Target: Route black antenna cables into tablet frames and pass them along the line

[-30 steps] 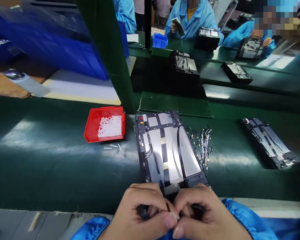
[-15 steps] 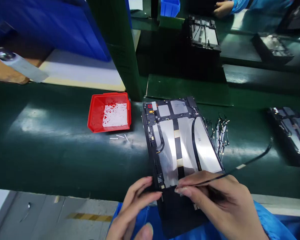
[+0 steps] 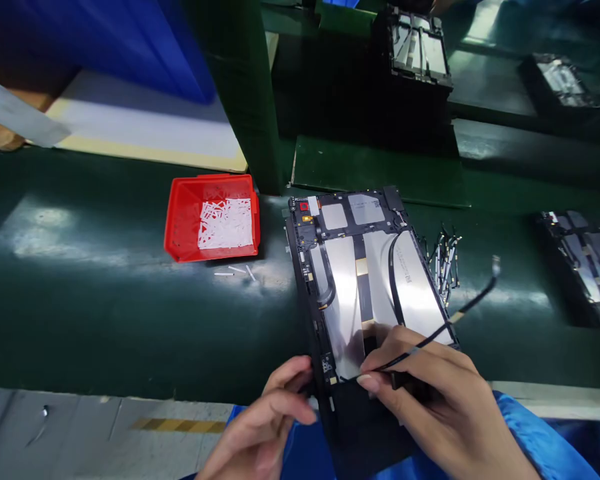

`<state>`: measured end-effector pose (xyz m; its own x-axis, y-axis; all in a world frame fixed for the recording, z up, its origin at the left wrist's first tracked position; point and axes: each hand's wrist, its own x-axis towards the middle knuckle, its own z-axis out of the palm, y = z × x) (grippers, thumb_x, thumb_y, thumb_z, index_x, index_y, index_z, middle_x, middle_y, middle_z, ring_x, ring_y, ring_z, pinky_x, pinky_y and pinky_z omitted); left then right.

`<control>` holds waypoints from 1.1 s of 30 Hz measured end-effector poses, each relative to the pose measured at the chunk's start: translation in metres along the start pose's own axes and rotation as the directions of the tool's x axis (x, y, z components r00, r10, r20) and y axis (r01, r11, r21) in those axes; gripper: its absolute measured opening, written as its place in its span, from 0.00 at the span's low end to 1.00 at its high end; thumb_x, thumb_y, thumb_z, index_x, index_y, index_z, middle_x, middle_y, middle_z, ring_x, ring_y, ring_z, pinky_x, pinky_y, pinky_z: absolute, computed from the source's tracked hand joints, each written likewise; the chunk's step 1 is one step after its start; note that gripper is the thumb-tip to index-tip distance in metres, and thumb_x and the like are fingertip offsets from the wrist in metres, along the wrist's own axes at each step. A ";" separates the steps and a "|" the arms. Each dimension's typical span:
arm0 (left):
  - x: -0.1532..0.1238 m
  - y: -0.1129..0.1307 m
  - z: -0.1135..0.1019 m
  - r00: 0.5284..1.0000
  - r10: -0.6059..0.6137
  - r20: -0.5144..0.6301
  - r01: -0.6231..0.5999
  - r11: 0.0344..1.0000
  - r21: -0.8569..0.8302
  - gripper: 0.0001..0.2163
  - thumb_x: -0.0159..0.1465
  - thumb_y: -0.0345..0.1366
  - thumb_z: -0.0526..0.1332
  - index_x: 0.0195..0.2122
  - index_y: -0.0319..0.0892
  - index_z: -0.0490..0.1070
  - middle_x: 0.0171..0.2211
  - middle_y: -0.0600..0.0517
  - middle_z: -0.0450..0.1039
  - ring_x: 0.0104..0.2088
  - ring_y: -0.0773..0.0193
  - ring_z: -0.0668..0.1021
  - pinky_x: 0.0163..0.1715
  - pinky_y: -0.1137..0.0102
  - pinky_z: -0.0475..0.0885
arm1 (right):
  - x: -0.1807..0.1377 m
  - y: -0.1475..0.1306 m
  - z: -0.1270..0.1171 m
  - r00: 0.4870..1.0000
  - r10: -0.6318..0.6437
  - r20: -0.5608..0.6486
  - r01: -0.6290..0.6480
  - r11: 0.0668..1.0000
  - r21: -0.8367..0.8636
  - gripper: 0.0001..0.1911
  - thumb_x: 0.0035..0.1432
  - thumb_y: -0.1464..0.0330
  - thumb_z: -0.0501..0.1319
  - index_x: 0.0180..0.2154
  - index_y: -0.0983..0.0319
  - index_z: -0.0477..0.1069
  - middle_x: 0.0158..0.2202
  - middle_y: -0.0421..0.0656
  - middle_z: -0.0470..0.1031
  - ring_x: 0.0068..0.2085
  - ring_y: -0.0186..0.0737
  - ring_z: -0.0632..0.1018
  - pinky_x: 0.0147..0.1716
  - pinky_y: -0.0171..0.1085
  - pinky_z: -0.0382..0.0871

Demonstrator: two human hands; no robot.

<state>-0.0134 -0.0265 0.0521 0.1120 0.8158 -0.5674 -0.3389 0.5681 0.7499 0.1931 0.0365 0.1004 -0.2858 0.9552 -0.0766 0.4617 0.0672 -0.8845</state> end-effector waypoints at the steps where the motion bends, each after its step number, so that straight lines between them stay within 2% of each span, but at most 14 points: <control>1: 0.006 0.001 -0.005 1.000 -0.011 0.024 0.012 1.000 -0.029 0.18 0.54 0.56 0.65 0.26 0.46 0.79 0.52 0.46 0.72 0.54 0.44 0.73 0.54 0.54 0.70 | 0.003 -0.002 -0.001 0.998 0.014 0.054 -0.014 1.000 -0.003 0.03 0.62 0.70 0.62 0.36 0.56 0.72 0.35 0.36 0.76 0.38 0.31 0.78 0.44 0.29 0.72; 4: 0.026 0.002 -0.014 0.994 0.064 0.084 -0.063 0.998 -0.014 0.16 0.53 0.51 0.69 0.20 0.43 0.75 0.41 0.46 0.74 0.44 0.53 0.76 0.44 0.64 0.74 | 0.012 -0.010 -0.005 0.981 0.065 0.184 -0.046 0.993 -0.107 0.04 0.64 0.69 0.59 0.36 0.56 0.71 0.35 0.37 0.74 0.36 0.31 0.76 0.37 0.30 0.70; 8: 0.039 0.009 -0.006 0.971 0.188 0.147 -0.207 0.970 0.124 0.08 0.63 0.42 0.62 0.31 0.45 0.75 0.33 0.51 0.69 0.35 0.64 0.73 0.34 0.75 0.70 | 0.018 -0.018 -0.007 0.964 0.146 0.221 -0.092 0.967 -0.239 0.04 0.64 0.71 0.57 0.37 0.56 0.69 0.36 0.36 0.73 0.37 0.32 0.75 0.36 0.32 0.67; 12: 0.041 0.016 0.007 0.913 0.364 0.185 -0.407 0.842 0.355 0.02 0.66 0.35 0.59 0.35 0.47 0.69 0.30 0.56 0.66 0.30 0.69 0.70 0.30 0.78 0.68 | 0.018 -0.021 -0.005 0.959 0.190 0.213 -0.131 0.956 -0.263 0.06 0.64 0.72 0.56 0.37 0.55 0.68 0.35 0.34 0.72 0.37 0.31 0.74 0.36 0.31 0.66; 15: 0.044 0.016 0.012 0.863 0.460 0.209 -0.502 0.737 0.453 0.05 0.62 0.30 0.62 0.34 0.46 0.66 0.28 0.58 0.64 0.28 0.70 0.69 0.28 0.78 0.67 | 0.020 -0.021 -0.003 0.964 0.189 0.190 -0.128 0.947 -0.294 0.05 0.64 0.72 0.56 0.36 0.56 0.68 0.35 0.35 0.72 0.36 0.32 0.74 0.35 0.33 0.66; 17: 0.047 0.015 0.014 0.847 0.488 0.210 -0.525 0.710 0.469 0.08 0.60 0.28 0.64 0.32 0.46 0.64 0.27 0.59 0.63 0.26 0.71 0.69 0.26 0.77 0.66 | 0.021 -0.021 -0.003 0.965 0.182 0.190 -0.118 0.944 -0.307 0.05 0.64 0.72 0.56 0.37 0.57 0.68 0.35 0.35 0.73 0.36 0.33 0.74 0.36 0.33 0.67; 20: 0.050 0.013 0.014 0.847 0.488 0.210 -0.527 0.718 0.454 0.09 0.59 0.28 0.65 0.31 0.45 0.64 0.26 0.59 0.62 0.25 0.72 0.68 0.25 0.77 0.65 | 0.020 -0.021 -0.004 0.961 0.165 0.224 -0.092 0.948 -0.306 0.04 0.65 0.71 0.56 0.37 0.57 0.69 0.36 0.35 0.73 0.37 0.33 0.75 0.37 0.33 0.68; 25: 0.050 0.013 0.010 0.844 0.479 0.242 -0.536 0.756 0.375 0.03 0.64 0.31 0.60 0.34 0.45 0.67 0.27 0.57 0.64 0.27 0.70 0.69 0.26 0.76 0.66 | 0.016 -0.020 -0.004 0.963 0.145 0.229 -0.067 0.945 -0.319 0.04 0.66 0.69 0.57 0.41 0.55 0.70 0.41 0.35 0.73 0.40 0.33 0.75 0.40 0.33 0.70; 28: 0.048 0.009 0.007 0.844 0.476 0.246 -0.535 0.775 0.337 0.02 0.66 0.32 0.57 0.36 0.45 0.68 0.29 0.56 0.65 0.29 0.69 0.69 0.28 0.75 0.67 | 0.016 -0.020 0.000 0.964 0.145 0.222 -0.072 0.949 -0.308 0.06 0.66 0.70 0.56 0.41 0.55 0.70 0.40 0.35 0.73 0.40 0.33 0.75 0.40 0.34 0.69; 33: 0.048 0.002 0.006 0.788 0.557 0.264 -0.616 0.706 0.349 0.04 0.65 0.29 0.57 0.38 0.44 0.69 0.30 0.55 0.67 0.32 0.67 0.70 0.30 0.73 0.68 | 0.016 -0.021 0.006 0.967 0.146 0.210 -0.078 0.950 -0.302 0.07 0.67 0.71 0.54 0.36 0.58 0.68 0.35 0.36 0.71 0.36 0.33 0.73 0.36 0.34 0.66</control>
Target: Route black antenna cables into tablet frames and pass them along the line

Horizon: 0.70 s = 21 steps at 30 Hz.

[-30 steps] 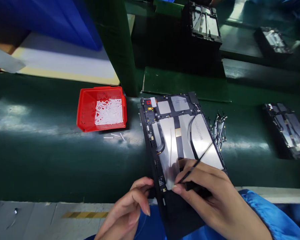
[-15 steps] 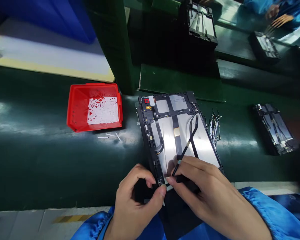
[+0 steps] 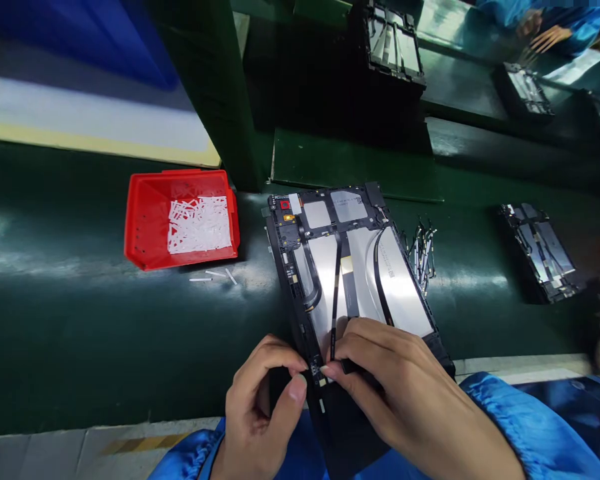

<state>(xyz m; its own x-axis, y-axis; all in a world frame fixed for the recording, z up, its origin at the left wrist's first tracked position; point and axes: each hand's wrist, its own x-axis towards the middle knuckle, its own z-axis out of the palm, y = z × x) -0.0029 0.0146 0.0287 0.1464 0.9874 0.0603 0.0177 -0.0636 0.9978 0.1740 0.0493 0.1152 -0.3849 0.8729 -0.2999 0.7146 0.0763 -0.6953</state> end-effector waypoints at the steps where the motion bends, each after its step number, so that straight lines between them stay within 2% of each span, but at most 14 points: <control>1: 0.000 0.001 0.001 1.000 0.016 -0.006 -0.016 0.999 0.033 0.05 0.64 0.27 0.57 0.38 0.44 0.68 0.30 0.55 0.67 0.31 0.68 0.70 0.30 0.74 0.68 | 0.000 0.000 0.001 1.000 -0.002 -0.005 0.002 1.000 0.000 0.07 0.67 0.71 0.54 0.36 0.58 0.69 0.34 0.36 0.71 0.36 0.33 0.73 0.35 0.34 0.66; 4: 0.002 0.005 0.002 0.999 0.051 -0.020 -0.046 0.985 0.167 0.07 0.61 0.25 0.61 0.36 0.44 0.67 0.29 0.57 0.66 0.30 0.69 0.70 0.30 0.75 0.67 | 0.000 -0.001 0.002 1.000 0.001 -0.015 -0.001 1.000 0.004 0.07 0.66 0.71 0.54 0.36 0.58 0.69 0.34 0.37 0.71 0.36 0.34 0.73 0.35 0.34 0.64; 8: 0.008 0.011 0.000 1.000 0.011 0.013 -0.014 0.954 0.299 0.10 0.58 0.23 0.63 0.32 0.44 0.64 0.27 0.59 0.64 0.27 0.72 0.69 0.28 0.76 0.66 | 0.002 -0.001 0.002 1.000 0.001 -0.014 -0.001 1.000 -0.013 0.08 0.66 0.72 0.54 0.33 0.59 0.68 0.33 0.38 0.70 0.35 0.35 0.72 0.32 0.34 0.63; 14: 0.018 0.013 -0.006 0.987 -0.144 0.073 0.129 0.975 0.178 0.08 0.60 0.27 0.63 0.32 0.45 0.65 0.25 0.60 0.63 0.25 0.72 0.70 0.25 0.78 0.66 | -0.001 -0.004 -0.004 0.991 -0.129 0.039 0.133 0.982 -0.134 0.09 0.67 0.73 0.50 0.37 0.61 0.67 0.34 0.40 0.71 0.35 0.37 0.73 0.33 0.36 0.67; 18: 0.016 0.016 0.001 0.994 -0.104 -0.023 0.106 0.984 0.143 0.07 0.59 0.27 0.62 0.33 0.46 0.67 0.26 0.59 0.63 0.26 0.72 0.70 0.28 0.78 0.67 | -0.008 -0.007 0.000 0.967 -0.229 0.112 0.244 0.958 -0.150 0.10 0.66 0.75 0.51 0.44 0.57 0.66 0.38 0.39 0.74 0.37 0.38 0.76 0.36 0.36 0.70; 21: 0.007 0.015 0.005 0.985 -0.129 -0.114 0.144 0.981 0.131 0.11 0.60 0.28 0.63 0.42 0.47 0.67 0.27 0.59 0.65 0.28 0.71 0.72 0.31 0.78 0.69 | -0.010 -0.005 0.008 0.968 -0.245 0.043 0.249 0.954 -0.167 0.07 0.68 0.71 0.51 0.42 0.56 0.66 0.37 0.37 0.75 0.36 0.37 0.77 0.34 0.36 0.70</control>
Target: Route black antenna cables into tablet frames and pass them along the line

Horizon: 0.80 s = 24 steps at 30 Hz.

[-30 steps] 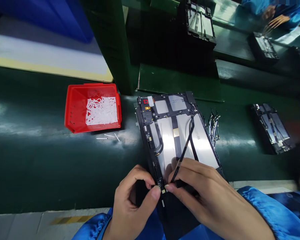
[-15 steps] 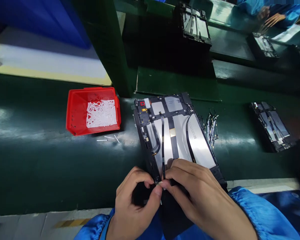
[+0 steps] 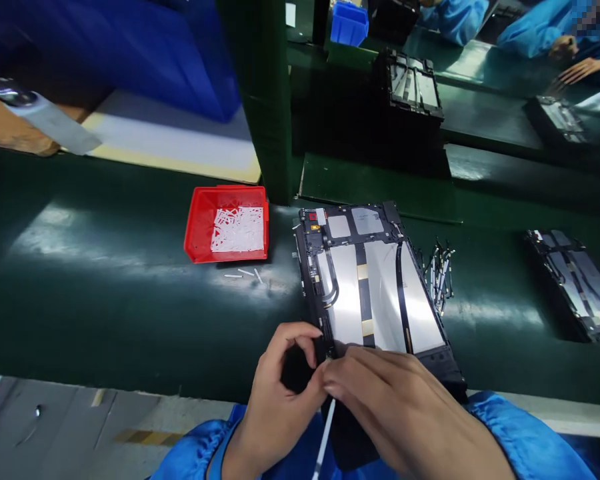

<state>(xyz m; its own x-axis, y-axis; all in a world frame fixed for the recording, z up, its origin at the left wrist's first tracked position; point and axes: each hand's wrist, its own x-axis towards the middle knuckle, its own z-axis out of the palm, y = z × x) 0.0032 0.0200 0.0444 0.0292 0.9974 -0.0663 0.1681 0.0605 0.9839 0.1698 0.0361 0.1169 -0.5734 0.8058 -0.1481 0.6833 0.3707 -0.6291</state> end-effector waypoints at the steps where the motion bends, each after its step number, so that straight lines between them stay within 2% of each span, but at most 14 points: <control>1: -0.004 -0.002 0.000 0.999 -0.030 -0.012 0.030 0.999 -0.035 0.14 0.61 0.30 0.64 0.47 0.48 0.66 0.27 0.58 0.66 0.28 0.70 0.73 0.31 0.77 0.70 | 0.000 0.001 0.003 0.999 0.009 -0.040 -0.010 1.000 -0.018 0.05 0.68 0.69 0.52 0.42 0.57 0.65 0.35 0.37 0.75 0.34 0.37 0.78 0.32 0.36 0.70; 3: -0.015 -0.007 -0.004 0.996 -0.089 0.019 0.091 0.983 -0.159 0.16 0.65 0.35 0.61 0.54 0.48 0.63 0.29 0.56 0.70 0.27 0.70 0.74 0.29 0.77 0.71 | -0.001 0.003 0.008 0.992 0.032 -0.120 -0.041 0.996 -0.079 0.07 0.69 0.63 0.53 0.41 0.58 0.65 0.31 0.38 0.74 0.30 0.38 0.78 0.28 0.36 0.69; 5: -0.028 -0.013 -0.011 0.990 -0.118 0.077 0.134 0.956 -0.260 0.15 0.68 0.41 0.57 0.55 0.49 0.63 0.34 0.52 0.73 0.25 0.70 0.74 0.26 0.76 0.72 | -0.001 0.005 0.013 0.981 0.035 -0.189 -0.065 0.986 -0.152 0.11 0.68 0.60 0.53 0.41 0.60 0.66 0.29 0.39 0.73 0.26 0.39 0.77 0.25 0.37 0.68; 7: -0.038 -0.018 -0.019 0.987 -0.117 0.108 0.140 0.960 -0.241 0.14 0.66 0.42 0.59 0.53 0.49 0.67 0.37 0.50 0.75 0.24 0.71 0.73 0.24 0.77 0.73 | -0.002 0.006 0.017 0.972 0.022 -0.232 -0.067 0.979 -0.191 0.12 0.68 0.60 0.52 0.39 0.61 0.68 0.28 0.39 0.73 0.26 0.39 0.77 0.24 0.37 0.68; 9: -0.045 -0.019 -0.024 0.982 -0.115 0.150 0.133 0.985 -0.113 0.11 0.63 0.39 0.64 0.46 0.49 0.72 0.35 0.52 0.77 0.24 0.70 0.74 0.25 0.78 0.73 | -0.003 0.006 0.019 0.967 0.012 -0.256 -0.058 0.983 -0.174 0.12 0.69 0.62 0.52 0.37 0.61 0.69 0.30 0.41 0.73 0.27 0.38 0.77 0.26 0.37 0.70; 12: -0.043 -0.014 -0.026 0.961 -0.165 0.222 0.153 0.986 0.069 0.03 0.62 0.36 0.64 0.37 0.47 0.75 0.27 0.54 0.75 0.23 0.70 0.74 0.24 0.79 0.71 | -0.005 0.004 0.019 0.967 0.010 -0.256 -0.019 0.999 -0.036 0.12 0.68 0.65 0.53 0.35 0.61 0.72 0.34 0.43 0.74 0.30 0.34 0.77 0.31 0.33 0.72; 15: -0.034 -0.005 -0.021 0.961 -0.177 0.213 0.169 0.984 0.058 0.04 0.62 0.37 0.64 0.32 0.45 0.75 0.22 0.55 0.74 0.21 0.71 0.72 0.21 0.80 0.68 | -0.007 0.001 0.013 0.965 -0.052 -0.258 0.106 0.974 0.201 0.10 0.66 0.66 0.58 0.33 0.60 0.74 0.35 0.42 0.76 0.31 0.31 0.78 0.32 0.29 0.73; 18: -0.027 0.005 -0.015 0.973 -0.087 0.212 0.108 0.990 -0.093 0.03 0.62 0.36 0.64 0.31 0.45 0.75 0.22 0.55 0.73 0.20 0.72 0.72 0.21 0.80 0.68 | -0.005 0.000 0.006 0.956 -0.030 -0.290 0.140 0.920 0.365 0.05 0.60 0.65 0.65 0.38 0.58 0.75 0.31 0.37 0.79 0.30 0.29 0.80 0.33 0.25 0.74; 20: -0.024 0.009 -0.013 0.977 -0.007 0.211 0.048 0.980 -0.191 0.01 0.62 0.34 0.64 0.34 0.46 0.76 0.23 0.55 0.73 0.21 0.71 0.73 0.22 0.78 0.69 | -0.002 0.001 0.004 0.947 0.008 -0.321 0.130 0.905 0.404 0.09 0.57 0.67 0.68 0.41 0.58 0.75 0.30 0.36 0.80 0.30 0.29 0.80 0.33 0.24 0.75; 22: -0.021 0.010 -0.012 0.968 0.091 0.233 -0.030 0.967 -0.255 0.05 0.64 0.35 0.62 0.39 0.47 0.76 0.24 0.54 0.74 0.22 0.69 0.76 0.24 0.77 0.72 | 0.001 0.005 0.003 0.925 -0.025 -0.379 0.194 0.889 0.415 0.08 0.57 0.71 0.67 0.40 0.60 0.77 0.30 0.37 0.80 0.29 0.30 0.80 0.31 0.25 0.76; 24: -0.016 0.011 -0.012 0.955 0.189 0.230 -0.140 0.967 -0.213 0.09 0.66 0.34 0.59 0.46 0.47 0.75 0.29 0.51 0.77 0.28 0.67 0.79 0.29 0.75 0.75 | 0.001 0.007 0.000 0.886 -0.105 -0.452 0.304 0.867 0.395 0.05 0.59 0.74 0.64 0.39 0.62 0.77 0.30 0.40 0.80 0.28 0.30 0.80 0.28 0.26 0.75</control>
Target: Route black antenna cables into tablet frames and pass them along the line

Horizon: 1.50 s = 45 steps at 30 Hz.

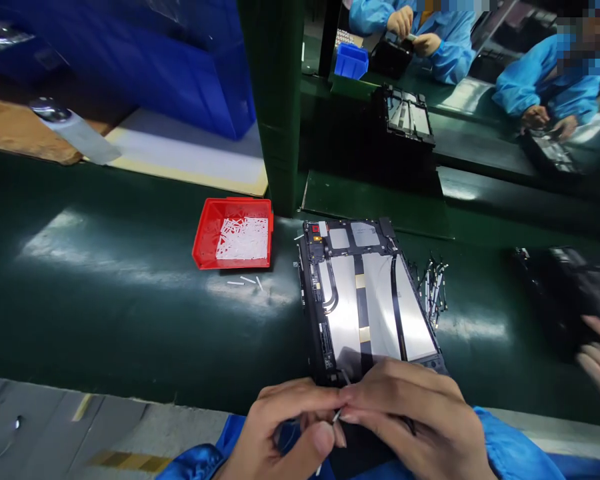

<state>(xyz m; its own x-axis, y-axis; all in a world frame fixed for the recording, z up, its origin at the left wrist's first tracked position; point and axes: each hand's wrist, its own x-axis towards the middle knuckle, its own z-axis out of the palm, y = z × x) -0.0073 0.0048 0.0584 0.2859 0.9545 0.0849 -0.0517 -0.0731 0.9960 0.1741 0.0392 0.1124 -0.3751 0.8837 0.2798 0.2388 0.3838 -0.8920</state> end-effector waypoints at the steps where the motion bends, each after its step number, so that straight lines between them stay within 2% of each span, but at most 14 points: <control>1: 0.003 0.000 -0.001 0.997 0.069 -0.018 -0.067 0.995 0.077 0.11 0.66 0.33 0.59 0.49 0.47 0.74 0.33 0.50 0.79 0.32 0.65 0.80 0.33 0.73 0.76 | 0.000 -0.002 -0.003 0.999 -0.042 0.003 0.042 0.999 0.000 0.06 0.60 0.74 0.63 0.39 0.62 0.77 0.29 0.40 0.80 0.28 0.30 0.80 0.28 0.27 0.75; 3: 0.010 0.000 -0.001 0.967 0.247 -0.057 -0.224 0.939 0.261 0.17 0.64 0.28 0.61 0.54 0.44 0.70 0.40 0.48 0.80 0.42 0.62 0.81 0.41 0.71 0.76 | 0.002 -0.009 -0.013 0.993 -0.093 0.078 0.096 0.995 -0.032 0.06 0.62 0.73 0.62 0.39 0.60 0.78 0.29 0.39 0.80 0.27 0.32 0.80 0.28 0.29 0.76; 5: 0.017 0.000 -0.001 0.915 0.403 -0.021 -0.364 0.845 0.392 0.21 0.62 0.23 0.62 0.55 0.42 0.67 0.40 0.50 0.81 0.45 0.63 0.80 0.47 0.69 0.75 | 0.011 -0.021 -0.024 0.988 -0.093 0.125 0.107 0.988 -0.110 0.07 0.62 0.70 0.62 0.39 0.55 0.79 0.30 0.38 0.80 0.28 0.34 0.81 0.28 0.30 0.78; 8: 0.023 -0.003 0.000 0.872 0.485 0.059 -0.448 0.745 0.495 0.18 0.60 0.22 0.64 0.50 0.42 0.70 0.35 0.54 0.83 0.40 0.65 0.82 0.50 0.67 0.74 | 0.042 -0.030 -0.034 0.999 -0.038 -0.006 0.035 0.962 -0.272 0.06 0.61 0.66 0.63 0.37 0.52 0.80 0.31 0.38 0.81 0.29 0.37 0.82 0.29 0.33 0.79; 11: 0.022 -0.007 0.000 0.850 0.523 0.061 -0.466 0.694 0.548 0.16 0.58 0.22 0.65 0.46 0.44 0.71 0.34 0.55 0.83 0.39 0.63 0.83 0.52 0.64 0.74 | 0.094 -0.013 -0.023 0.991 0.033 -0.130 -0.073 0.946 -0.315 0.03 0.58 0.67 0.67 0.32 0.55 0.80 0.32 0.37 0.82 0.33 0.37 0.82 0.33 0.33 0.78; 12: 0.021 -0.008 -0.001 0.848 0.528 0.049 -0.467 0.701 0.539 0.15 0.59 0.23 0.65 0.45 0.44 0.71 0.34 0.55 0.83 0.38 0.63 0.84 0.52 0.64 0.74 | 0.112 -0.003 -0.016 0.993 0.060 -0.104 -0.088 0.952 -0.294 0.04 0.59 0.67 0.66 0.33 0.57 0.80 0.33 0.37 0.82 0.35 0.37 0.82 0.35 0.33 0.78; 14: 0.020 -0.007 -0.001 0.852 0.524 -0.016 -0.450 0.747 0.489 0.11 0.60 0.24 0.64 0.41 0.44 0.70 0.32 0.55 0.83 0.36 0.64 0.84 0.51 0.65 0.75 | 0.141 0.021 0.000 0.994 0.096 0.059 -0.079 0.968 -0.240 0.09 0.63 0.69 0.61 0.42 0.59 0.79 0.41 0.39 0.82 0.43 0.38 0.82 0.44 0.36 0.76; 17: 0.021 -0.004 -0.003 0.874 0.483 -0.058 -0.415 0.803 0.428 0.06 0.62 0.26 0.63 0.35 0.43 0.69 0.30 0.54 0.83 0.34 0.64 0.85 0.51 0.65 0.76 | 0.158 0.043 0.013 0.951 0.108 0.289 -0.034 0.967 -0.251 0.15 0.65 0.73 0.57 0.51 0.59 0.75 0.55 0.43 0.74 0.58 0.40 0.72 0.57 0.41 0.67; 22: 0.027 -0.007 -0.011 0.865 0.501 -0.002 -0.449 0.776 0.442 0.01 0.64 0.30 0.62 0.35 0.43 0.71 0.37 0.50 0.83 0.41 0.61 0.84 0.51 0.64 0.76 | 0.124 0.020 -0.018 0.970 0.180 0.161 -0.113 0.928 -0.354 0.19 0.65 0.62 0.57 0.56 0.56 0.71 0.53 0.45 0.71 0.51 0.41 0.75 0.42 0.36 0.75; 26: 0.042 -0.014 -0.022 0.868 0.495 0.039 -0.470 0.795 0.383 0.06 0.62 0.29 0.65 0.40 0.43 0.73 0.45 0.47 0.81 0.47 0.59 0.82 0.56 0.61 0.71 | 0.067 -0.001 -0.045 0.942 0.272 0.199 -0.188 0.915 -0.358 0.20 0.69 0.66 0.52 0.60 0.52 0.65 0.49 0.44 0.71 0.50 0.37 0.75 0.42 0.33 0.75; 29: 0.058 -0.018 -0.027 0.913 0.400 0.082 -0.403 0.849 0.342 0.10 0.59 0.27 0.68 0.41 0.44 0.75 0.44 0.50 0.82 0.47 0.60 0.82 0.59 0.60 0.67 | 0.024 0.000 -0.042 0.960 0.236 0.153 -0.175 0.927 -0.332 0.17 0.64 0.73 0.58 0.53 0.54 0.70 0.42 0.42 0.74 0.42 0.34 0.77 0.38 0.29 0.75; 32: 0.069 -0.019 -0.028 0.942 0.334 0.041 -0.330 0.889 0.317 0.07 0.59 0.28 0.68 0.37 0.45 0.76 0.39 0.53 0.83 0.42 0.61 0.83 0.56 0.61 0.67 | -0.004 0.009 -0.027 0.990 0.117 0.079 -0.089 0.951 -0.297 0.12 0.58 0.78 0.63 0.43 0.59 0.73 0.37 0.41 0.77 0.39 0.35 0.78 0.39 0.30 0.75; 35: 0.074 -0.018 -0.027 0.942 0.336 0.000 -0.320 0.895 0.313 0.05 0.59 0.29 0.68 0.34 0.46 0.77 0.36 0.55 0.83 0.39 0.62 0.83 0.52 0.63 0.68 | -0.014 0.015 -0.016 0.996 0.064 0.058 -0.044 0.955 -0.292 0.13 0.56 0.82 0.62 0.41 0.63 0.73 0.38 0.44 0.76 0.40 0.37 0.77 0.40 0.34 0.75; 45: 0.073 -0.023 -0.030 0.935 0.351 0.052 -0.348 0.875 0.336 0.05 0.61 0.30 0.66 0.37 0.46 0.77 0.37 0.55 0.83 0.40 0.62 0.83 0.52 0.63 0.67 | -0.011 0.015 -0.012 0.976 0.206 0.066 -0.174 0.930 -0.323 0.11 0.60 0.80 0.59 0.40 0.61 0.74 0.36 0.43 0.71 0.40 0.36 0.73 0.39 0.32 0.73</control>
<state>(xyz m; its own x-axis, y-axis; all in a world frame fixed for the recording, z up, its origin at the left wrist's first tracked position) -0.0140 0.0844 0.0413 0.2991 0.8516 0.4306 0.1768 -0.4929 0.8519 0.1923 0.0386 0.1004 -0.3762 0.9242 0.0659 0.5767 0.2893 -0.7640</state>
